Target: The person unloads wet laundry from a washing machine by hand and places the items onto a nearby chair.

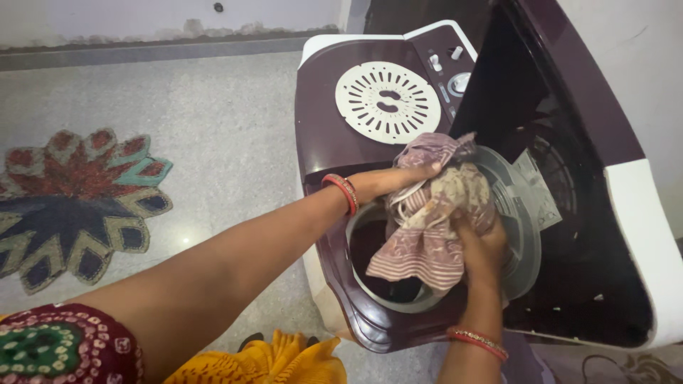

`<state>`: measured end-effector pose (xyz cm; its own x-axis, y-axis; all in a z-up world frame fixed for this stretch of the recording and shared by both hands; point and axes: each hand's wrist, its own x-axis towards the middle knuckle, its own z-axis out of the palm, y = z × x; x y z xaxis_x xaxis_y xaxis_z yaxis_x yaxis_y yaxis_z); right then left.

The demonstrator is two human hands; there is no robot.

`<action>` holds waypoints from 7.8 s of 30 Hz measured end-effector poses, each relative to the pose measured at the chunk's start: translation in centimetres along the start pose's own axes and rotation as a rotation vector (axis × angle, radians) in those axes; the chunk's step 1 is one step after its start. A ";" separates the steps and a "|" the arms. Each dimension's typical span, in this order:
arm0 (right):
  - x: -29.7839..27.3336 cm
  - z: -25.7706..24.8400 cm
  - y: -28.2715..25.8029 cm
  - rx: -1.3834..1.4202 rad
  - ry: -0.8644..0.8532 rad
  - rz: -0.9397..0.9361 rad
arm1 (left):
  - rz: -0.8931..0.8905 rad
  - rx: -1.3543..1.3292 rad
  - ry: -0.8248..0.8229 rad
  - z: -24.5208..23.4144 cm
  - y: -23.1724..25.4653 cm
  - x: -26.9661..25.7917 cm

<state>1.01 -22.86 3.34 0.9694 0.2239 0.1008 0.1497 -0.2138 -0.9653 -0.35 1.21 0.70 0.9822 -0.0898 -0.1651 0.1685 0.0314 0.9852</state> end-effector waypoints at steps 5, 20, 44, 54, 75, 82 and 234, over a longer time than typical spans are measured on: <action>1.2 0.4 0.5 0.139 0.078 0.166 | 0.036 0.108 0.223 -2.6 0.4 -0.5; 2.6 2.6 -2.5 0.601 -0.264 0.017 | 0.420 0.134 0.255 -0.5 -0.5 -1.9; 3.2 -0.3 10.6 0.248 -0.191 0.416 | 0.138 -0.433 0.395 -1.7 1.3 0.9; 2.5 0.8 11.3 0.767 -0.172 0.395 | 0.025 -0.470 0.219 -0.4 -1.2 -0.3; -0.5 1.0 0.3 -0.016 0.198 0.238 | 0.091 0.546 -0.263 2.5 0.6 -3.4; -0.1 0.3 -0.4 0.332 0.111 0.199 | 0.305 0.606 -0.166 4.1 -1.1 -2.5; -38.2 -30.1 3.7 0.733 0.624 0.322 | -0.280 -0.731 -0.429 48.0 -6.7 -17.2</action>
<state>-29.61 -60.86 3.12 0.9024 -0.3229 -0.2852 -0.0896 0.5067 -0.8575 -22.33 -45.26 -0.87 0.8060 -0.5498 -0.2194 0.5527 0.5663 0.6114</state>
